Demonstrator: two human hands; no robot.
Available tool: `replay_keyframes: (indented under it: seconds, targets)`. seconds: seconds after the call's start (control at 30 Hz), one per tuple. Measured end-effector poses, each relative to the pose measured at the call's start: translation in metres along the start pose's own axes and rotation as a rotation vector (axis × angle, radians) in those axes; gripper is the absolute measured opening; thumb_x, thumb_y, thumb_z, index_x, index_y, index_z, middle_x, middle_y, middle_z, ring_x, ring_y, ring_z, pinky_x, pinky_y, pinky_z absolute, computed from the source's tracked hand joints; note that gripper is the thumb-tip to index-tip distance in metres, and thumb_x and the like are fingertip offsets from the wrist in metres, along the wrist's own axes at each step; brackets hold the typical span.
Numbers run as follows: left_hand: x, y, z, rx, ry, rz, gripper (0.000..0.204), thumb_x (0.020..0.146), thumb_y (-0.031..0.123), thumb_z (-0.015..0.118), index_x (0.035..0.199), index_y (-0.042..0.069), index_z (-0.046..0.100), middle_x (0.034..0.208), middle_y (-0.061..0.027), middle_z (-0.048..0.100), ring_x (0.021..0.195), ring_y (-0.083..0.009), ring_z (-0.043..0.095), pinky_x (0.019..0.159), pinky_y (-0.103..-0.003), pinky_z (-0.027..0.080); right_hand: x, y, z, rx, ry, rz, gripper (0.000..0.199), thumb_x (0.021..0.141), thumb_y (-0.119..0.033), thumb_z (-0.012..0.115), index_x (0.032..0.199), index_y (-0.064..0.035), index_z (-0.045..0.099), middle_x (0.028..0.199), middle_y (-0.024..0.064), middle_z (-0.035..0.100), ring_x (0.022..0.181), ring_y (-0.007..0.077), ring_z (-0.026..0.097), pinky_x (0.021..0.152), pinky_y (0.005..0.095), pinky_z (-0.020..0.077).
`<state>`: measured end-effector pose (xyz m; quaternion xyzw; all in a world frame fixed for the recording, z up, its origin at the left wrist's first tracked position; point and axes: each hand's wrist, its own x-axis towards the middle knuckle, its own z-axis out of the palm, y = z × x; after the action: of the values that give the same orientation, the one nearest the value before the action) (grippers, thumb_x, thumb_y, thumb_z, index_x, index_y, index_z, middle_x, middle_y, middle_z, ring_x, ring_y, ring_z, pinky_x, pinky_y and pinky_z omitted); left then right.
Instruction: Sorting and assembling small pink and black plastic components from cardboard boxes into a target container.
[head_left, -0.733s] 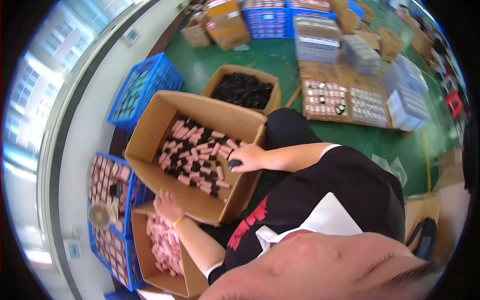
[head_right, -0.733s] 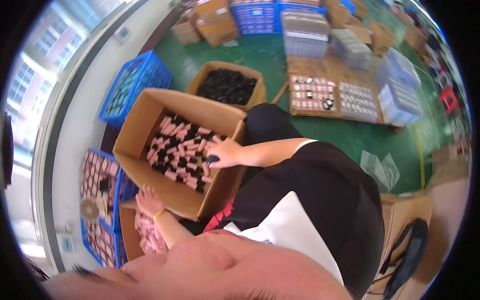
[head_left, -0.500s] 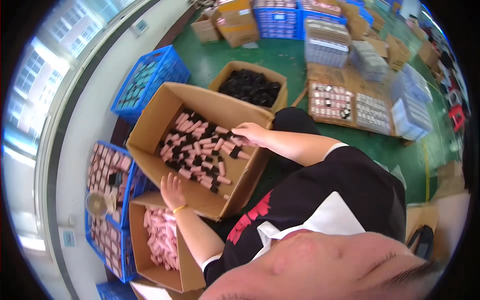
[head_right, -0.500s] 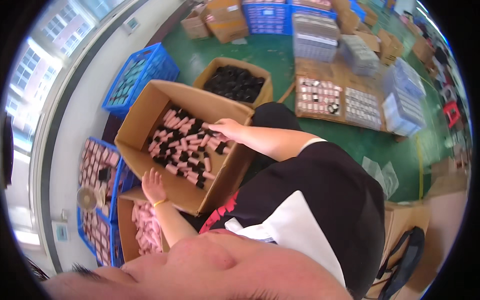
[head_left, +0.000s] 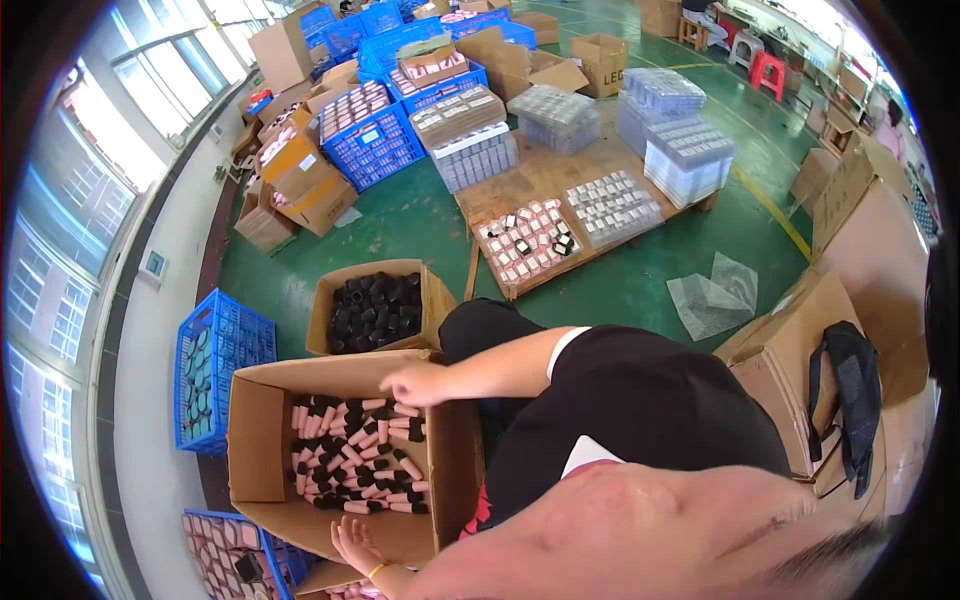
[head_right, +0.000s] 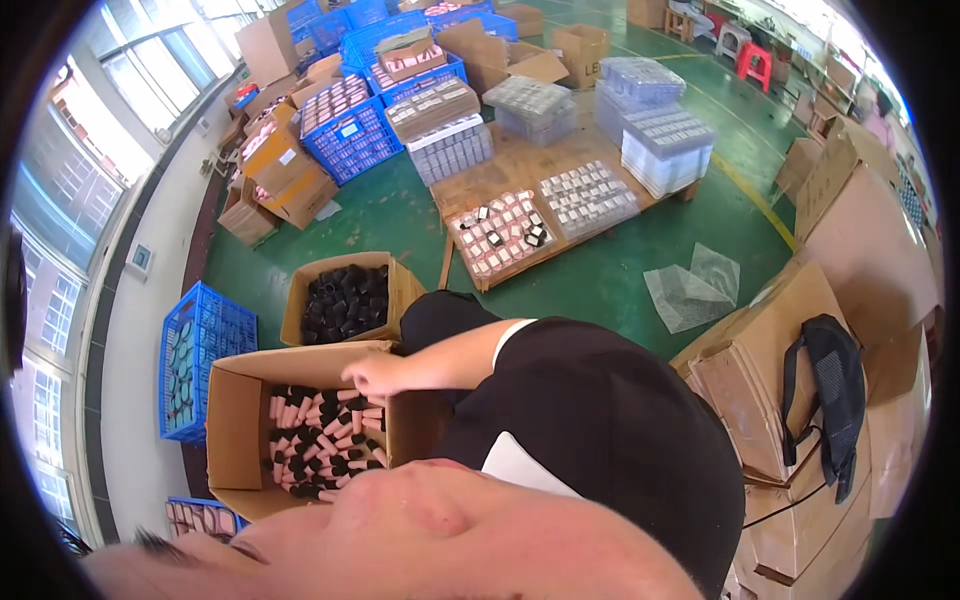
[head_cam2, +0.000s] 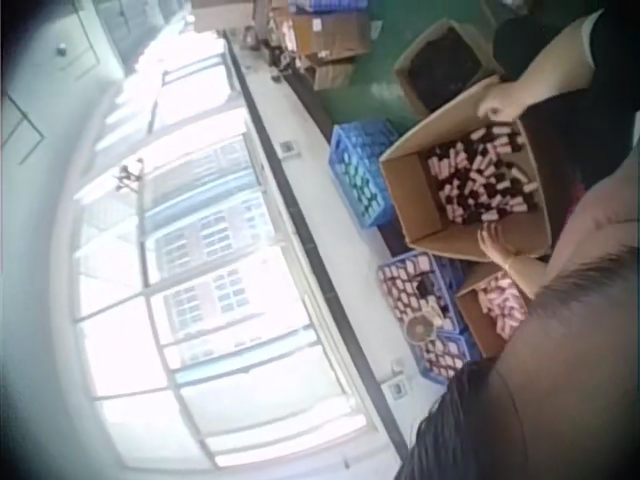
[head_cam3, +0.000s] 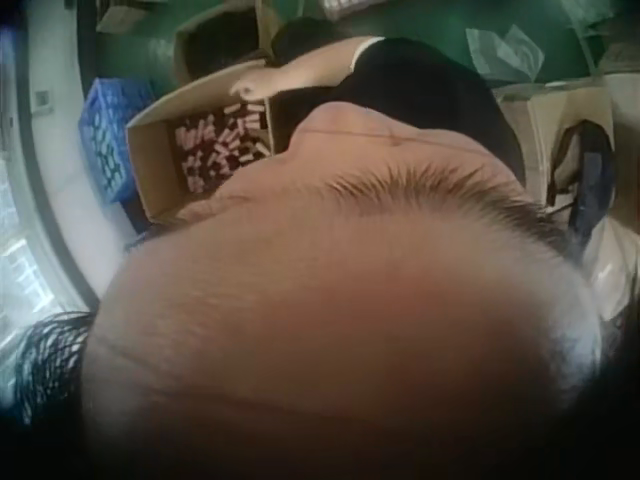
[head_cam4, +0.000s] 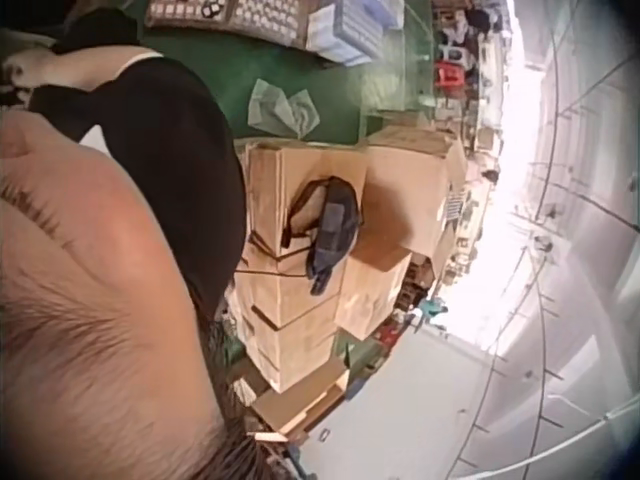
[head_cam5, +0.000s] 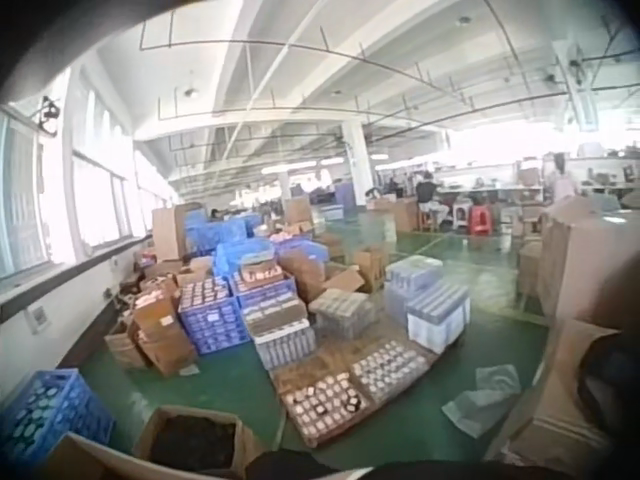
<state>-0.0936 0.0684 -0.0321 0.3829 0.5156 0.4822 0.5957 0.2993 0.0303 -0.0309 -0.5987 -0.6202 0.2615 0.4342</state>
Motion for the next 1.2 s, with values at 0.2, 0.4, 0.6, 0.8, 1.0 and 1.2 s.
replay_keyframes:
  seconds: [0.2, 0.4, 0.6, 0.8, 1.0, 1.2]
  targets:
    - [-0.006, -0.019, 0.036, 0.25, -0.164, -0.085, 0.04, 0.088, 0.022, 0.055, 0.124, 0.008, 0.045, 0.104, -0.0058, 0.059, 0.082, -0.0152, 0.057, 0.065, -0.023, 0.045, -0.022, -0.002, 0.016, -0.355, -0.033, -0.361, 0.015, 0.077, -0.02, 0.055, 0.089, -0.0131, 0.062, 0.076, 0.006, 0.062, 0.069, 0.0288, 0.061, 0.058, 0.0416, 0.0479]
    - [-0.055, -0.043, 0.065, 0.81, -0.578, 0.017, 0.037, 0.084, 0.018, 0.064, 0.114, -0.001, 0.052, 0.1, -0.0109, 0.062, 0.086, -0.0149, 0.059, 0.075, -0.027, 0.048, -0.021, 0.002, 0.021, -0.389, 0.04, -0.443, 0.016, 0.082, -0.023, 0.053, 0.077, -0.0124, 0.063, 0.072, 0.0078, 0.061, 0.062, 0.0285, 0.06, 0.053, 0.0412, 0.047]
    - [-0.092, -0.028, 0.092, 1.327, -0.597, 0.141, 0.037, 0.07, 0.03, 0.071, 0.091, 0.001, 0.063, 0.084, -0.0209, 0.064, 0.082, -0.0352, 0.062, 0.074, -0.041, 0.049, -0.025, -0.008, 0.017, -0.512, 0.023, -0.394, 0.017, 0.073, -0.017, 0.055, 0.081, -0.0214, 0.07, 0.067, 0.0046, 0.065, 0.061, 0.0242, 0.062, 0.056, 0.0381, 0.0486]
    - [-0.099, -0.038, 0.076, 1.541, -0.441, 0.165, 0.037, 0.071, 0.034, 0.069, 0.088, 0.002, 0.062, 0.084, -0.0225, 0.063, 0.08, -0.0391, 0.06, 0.072, -0.044, 0.049, -0.021, 0.019, 0.031, -0.482, -0.005, -0.49, 0.021, 0.075, -0.023, 0.056, 0.089, -0.0089, 0.062, 0.079, 0.0027, 0.063, 0.073, 0.0236, 0.059, 0.05, 0.0378, 0.0475]
    - [-0.113, -0.04, 0.098, 1.534, -0.278, 0.237, 0.038, 0.074, 0.041, 0.066, 0.079, 0.003, 0.061, 0.08, -0.0212, 0.062, 0.079, -0.0406, 0.058, 0.071, -0.047, 0.047, -0.024, 0.004, 0.016, -0.545, -0.095, -0.378, 0.029, 0.076, -0.037, 0.054, 0.064, -0.012, 0.062, 0.062, 0.0135, 0.06, 0.057, 0.0319, 0.061, 0.05, 0.0444, 0.0481]
    - [-0.129, -0.018, 0.12, 1.532, -0.282, 0.053, 0.041, 0.078, 0.045, 0.059, 0.09, 0.007, 0.065, 0.089, -0.0176, 0.064, 0.085, -0.0338, 0.061, 0.076, -0.044, 0.048, -0.025, -0.012, -0.001, -0.598, -0.237, -0.299, 0.035, 0.082, -0.041, 0.052, 0.09, -0.0083, 0.062, 0.085, 0.0143, 0.059, 0.065, 0.0315, 0.063, 0.056, 0.0462, 0.0488]
